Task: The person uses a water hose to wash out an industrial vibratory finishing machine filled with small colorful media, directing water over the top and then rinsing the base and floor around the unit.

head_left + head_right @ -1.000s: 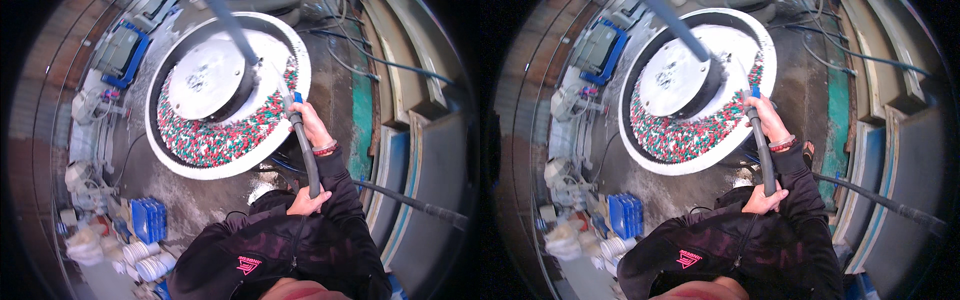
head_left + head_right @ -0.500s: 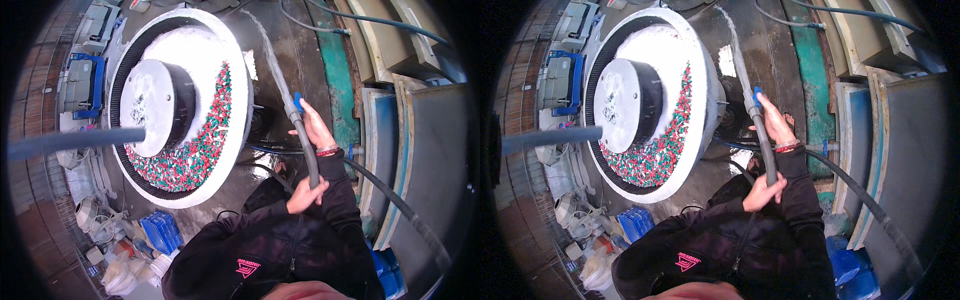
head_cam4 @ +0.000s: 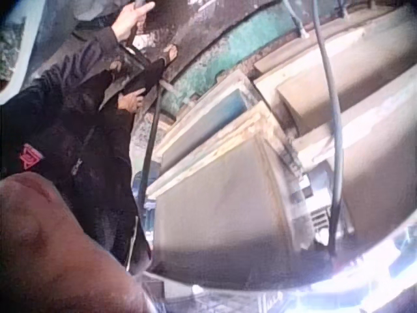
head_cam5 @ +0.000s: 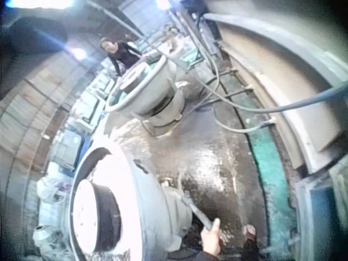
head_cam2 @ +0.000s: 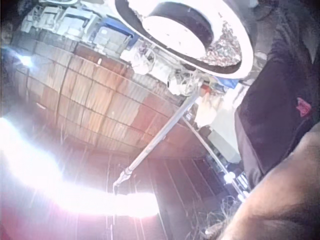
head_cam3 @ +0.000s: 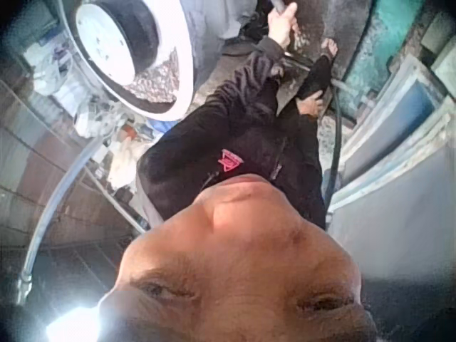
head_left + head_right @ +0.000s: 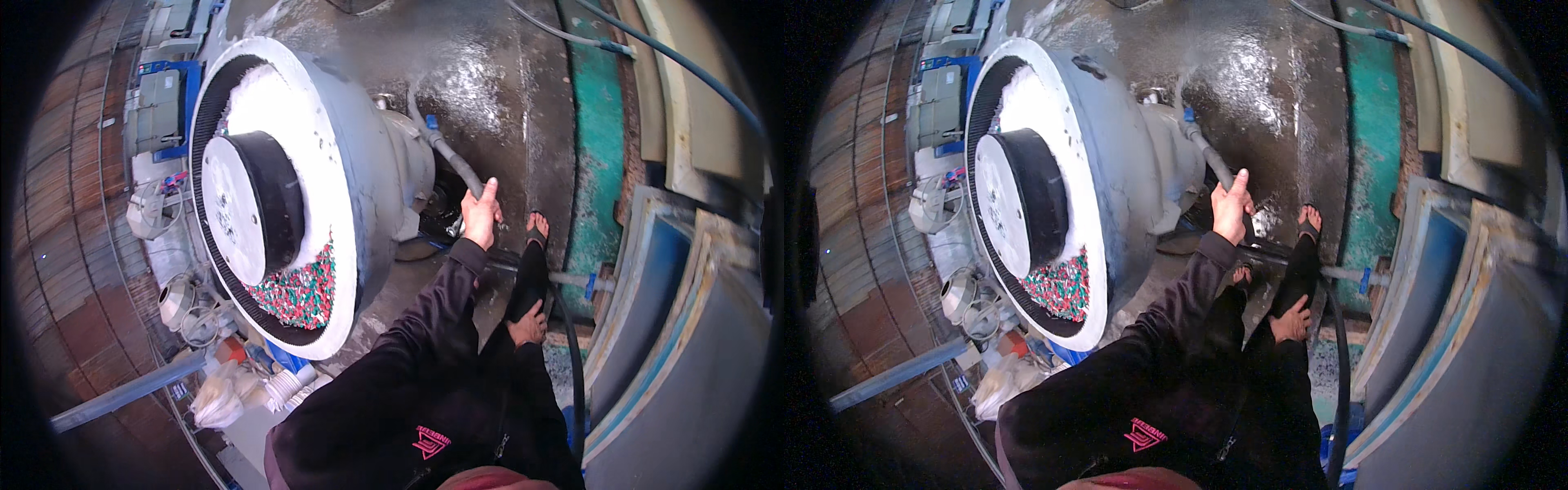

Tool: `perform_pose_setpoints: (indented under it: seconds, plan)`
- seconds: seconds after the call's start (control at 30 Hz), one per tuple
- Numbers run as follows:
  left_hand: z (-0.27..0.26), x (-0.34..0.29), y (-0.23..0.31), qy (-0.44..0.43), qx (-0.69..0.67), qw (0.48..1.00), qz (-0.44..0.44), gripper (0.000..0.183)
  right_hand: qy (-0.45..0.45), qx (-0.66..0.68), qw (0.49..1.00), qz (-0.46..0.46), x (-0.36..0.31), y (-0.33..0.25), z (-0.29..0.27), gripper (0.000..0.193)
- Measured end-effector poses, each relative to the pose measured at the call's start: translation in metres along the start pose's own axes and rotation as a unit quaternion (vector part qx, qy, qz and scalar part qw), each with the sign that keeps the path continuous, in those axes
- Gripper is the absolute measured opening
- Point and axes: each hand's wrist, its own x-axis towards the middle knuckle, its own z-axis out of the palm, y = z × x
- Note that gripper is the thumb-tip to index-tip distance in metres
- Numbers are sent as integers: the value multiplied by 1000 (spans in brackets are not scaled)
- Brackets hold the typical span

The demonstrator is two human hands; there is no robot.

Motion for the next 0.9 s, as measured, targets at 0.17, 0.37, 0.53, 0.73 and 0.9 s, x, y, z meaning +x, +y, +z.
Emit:
perform_pose_setpoints:
  seconds: [0.17,0.37,0.53,0.73,0.9]
  plan:
    - [10,49,26,36,23,998,-47,36,28,-41,999,-3,21,-1,-18,103]
    - [8,47,28,79,36,996,-26,37,11,-55,998,-3,35,-2,-39,102]
    - [19,43,28,90,111,990,12,34,-20,-34,999,-10,41,1,-49,102]
    - [40,58,31,75,142,985,57,29,-31,-78,996,-2,41,7,-40,104]
    - [54,58,22,36,256,957,129,23,-18,-69,997,-20,41,6,-38,105]
